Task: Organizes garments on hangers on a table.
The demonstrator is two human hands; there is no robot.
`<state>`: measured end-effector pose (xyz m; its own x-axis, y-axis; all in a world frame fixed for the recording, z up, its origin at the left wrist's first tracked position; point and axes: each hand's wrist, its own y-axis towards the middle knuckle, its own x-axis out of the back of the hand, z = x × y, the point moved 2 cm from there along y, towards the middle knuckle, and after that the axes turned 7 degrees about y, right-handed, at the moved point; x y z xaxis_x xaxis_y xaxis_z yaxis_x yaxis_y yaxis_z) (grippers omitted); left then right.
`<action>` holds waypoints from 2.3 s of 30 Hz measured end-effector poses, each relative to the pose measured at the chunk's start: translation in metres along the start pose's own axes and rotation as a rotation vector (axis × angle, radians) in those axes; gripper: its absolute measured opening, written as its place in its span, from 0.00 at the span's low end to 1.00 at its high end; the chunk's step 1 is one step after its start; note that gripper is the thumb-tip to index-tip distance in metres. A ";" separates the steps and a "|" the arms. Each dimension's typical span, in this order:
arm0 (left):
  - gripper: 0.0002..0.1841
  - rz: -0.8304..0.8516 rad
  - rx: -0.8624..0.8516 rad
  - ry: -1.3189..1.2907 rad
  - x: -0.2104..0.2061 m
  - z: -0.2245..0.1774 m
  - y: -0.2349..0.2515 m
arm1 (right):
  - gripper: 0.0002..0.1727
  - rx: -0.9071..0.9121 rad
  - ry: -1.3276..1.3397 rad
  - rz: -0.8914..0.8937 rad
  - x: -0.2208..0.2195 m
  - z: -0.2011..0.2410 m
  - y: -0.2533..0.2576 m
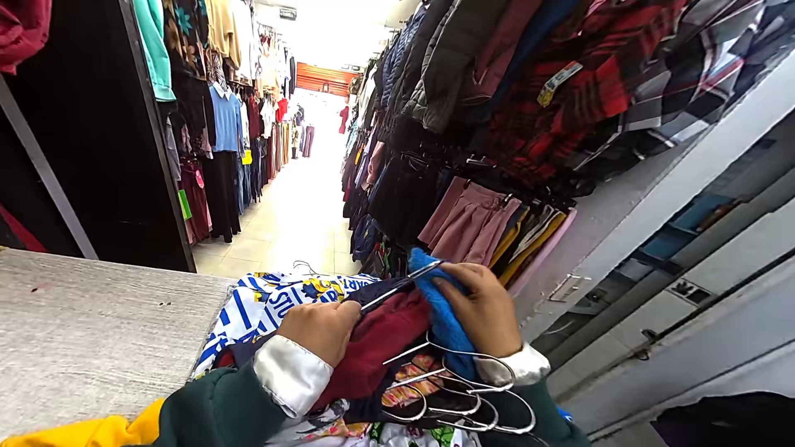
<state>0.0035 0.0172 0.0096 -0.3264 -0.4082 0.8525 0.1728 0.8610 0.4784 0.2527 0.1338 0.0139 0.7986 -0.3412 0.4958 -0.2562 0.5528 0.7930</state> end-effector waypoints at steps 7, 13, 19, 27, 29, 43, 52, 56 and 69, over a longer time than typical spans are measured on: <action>0.15 0.033 0.017 0.001 0.003 -0.003 0.000 | 0.09 0.303 0.484 0.032 0.023 0.034 -0.004; 0.21 0.358 0.155 -0.053 0.020 -0.010 0.007 | 0.09 0.253 0.484 0.063 0.024 0.034 -0.003; 0.17 0.027 0.023 -0.032 0.004 0.000 -0.001 | 0.05 0.051 0.585 0.148 0.016 0.014 -0.001; 0.16 0.202 -0.135 -0.083 0.007 -0.002 -0.004 | 0.15 0.104 0.212 -0.341 0.074 -0.013 0.002; 0.15 0.291 -0.208 -0.062 0.007 -0.009 -0.007 | 0.16 0.032 0.417 -0.560 0.096 -0.011 -0.003; 0.16 0.397 0.009 -0.202 0.048 0.041 0.003 | 0.18 -0.275 0.675 0.653 -0.035 0.010 -0.012; 0.20 0.091 0.867 -0.485 -0.017 0.189 0.009 | 0.17 -0.286 0.657 0.630 -0.038 0.021 -0.006; 0.23 0.201 0.805 -0.477 -0.024 0.177 0.012 | 0.18 -0.268 0.644 0.643 -0.036 0.025 -0.005; 0.24 0.564 0.535 -0.185 -0.024 0.123 0.013 | 0.17 -0.248 0.639 0.631 -0.035 0.013 -0.007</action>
<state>-0.1005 0.0758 -0.0306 -0.4799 0.1491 0.8646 -0.0957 0.9707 -0.2205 0.2188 0.1317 -0.0046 0.7185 0.5203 0.4615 -0.6799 0.6653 0.3084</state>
